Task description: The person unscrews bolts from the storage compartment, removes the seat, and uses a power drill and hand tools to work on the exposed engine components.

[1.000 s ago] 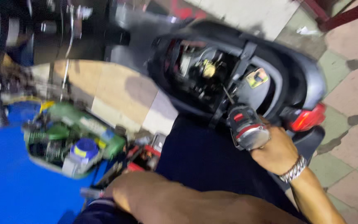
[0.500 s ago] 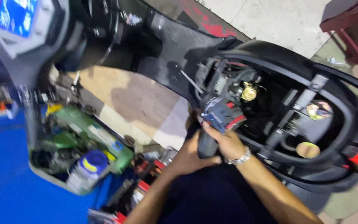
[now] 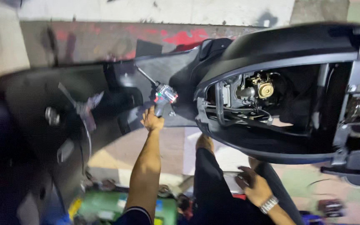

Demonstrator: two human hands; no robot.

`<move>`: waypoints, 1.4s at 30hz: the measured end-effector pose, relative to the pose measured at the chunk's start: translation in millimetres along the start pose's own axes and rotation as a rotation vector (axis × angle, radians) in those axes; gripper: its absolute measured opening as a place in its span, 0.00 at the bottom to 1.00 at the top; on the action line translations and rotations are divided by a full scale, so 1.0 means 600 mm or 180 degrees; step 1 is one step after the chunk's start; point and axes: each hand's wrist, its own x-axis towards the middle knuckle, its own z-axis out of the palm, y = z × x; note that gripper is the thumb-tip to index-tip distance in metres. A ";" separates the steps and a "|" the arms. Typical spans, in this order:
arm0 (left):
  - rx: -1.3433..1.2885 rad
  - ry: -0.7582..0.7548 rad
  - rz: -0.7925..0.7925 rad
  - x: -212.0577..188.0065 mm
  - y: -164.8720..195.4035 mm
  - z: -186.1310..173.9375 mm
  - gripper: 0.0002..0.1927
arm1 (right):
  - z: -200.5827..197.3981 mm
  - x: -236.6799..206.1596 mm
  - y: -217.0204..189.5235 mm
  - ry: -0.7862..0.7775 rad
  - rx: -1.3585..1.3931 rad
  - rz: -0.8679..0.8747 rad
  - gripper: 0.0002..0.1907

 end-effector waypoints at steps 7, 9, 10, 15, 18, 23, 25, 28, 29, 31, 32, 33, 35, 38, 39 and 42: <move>0.1080 0.0365 -0.0120 -0.035 0.045 -0.030 0.25 | 0.099 -0.075 0.078 0.0352 0.1379 0.0436 0.26; 0.0618 0.0131 0.0786 -0.105 0.050 -0.046 0.18 | 0.113 -0.121 0.071 0.1118 0.1276 -0.0018 0.27; 0.0212 -0.0209 0.1457 -0.148 0.056 -0.045 0.15 | 0.114 -0.150 0.069 0.1052 0.1573 -0.0035 0.27; -0.0422 -0.3356 0.2637 -0.364 0.074 0.017 0.14 | 0.128 -0.296 0.073 0.1723 0.2610 -0.0468 0.24; -0.0103 -0.3469 0.2905 -0.507 0.113 0.072 0.16 | 0.145 -0.362 0.138 0.2268 0.2739 -0.0286 0.23; 0.0823 -0.3257 0.4417 -0.765 0.246 0.138 0.17 | 0.208 -0.438 0.298 0.3117 0.3620 -0.0199 0.24; 0.0857 -0.3633 0.4455 -0.880 0.267 0.157 0.14 | 0.249 -0.464 0.370 0.3448 0.3982 0.0021 0.24; 0.1063 -0.3884 0.4834 -1.065 0.287 0.203 0.11 | 0.317 -0.524 0.534 0.4394 0.4141 0.0847 0.20; 0.1158 -0.3941 0.4965 -1.119 0.282 0.227 0.10 | 0.343 -0.541 0.599 0.4879 0.4077 0.1291 0.17; 0.1245 -0.4264 0.4919 -1.234 0.260 0.267 0.11 | 0.408 -0.608 0.743 0.5693 0.3546 0.2299 0.14; 0.1266 -0.4408 0.4888 -1.281 0.251 0.287 0.12 | 0.438 -0.637 0.818 0.5794 0.3363 0.2710 0.13; 0.1379 -0.4418 0.4998 -1.320 0.241 0.302 0.12 | 0.469 -0.666 0.886 0.5594 0.3354 0.3263 0.15; 0.1581 -0.4405 0.5194 -1.383 0.225 0.327 0.13 | 0.511 -0.705 1.031 0.5834 0.2417 0.3552 0.12; 0.1859 -0.4108 0.5071 -1.437 0.206 0.347 0.13 | 0.539 -0.710 1.208 0.4885 0.1205 0.4355 0.29; 0.1851 -0.4118 0.5023 -1.443 0.206 0.350 0.13 | 0.540 -0.701 1.256 0.4604 0.1287 0.4212 0.32; 0.1919 -0.4040 0.4902 -1.437 0.221 0.348 0.12 | 0.533 -0.687 1.337 0.3463 0.2700 0.3683 0.28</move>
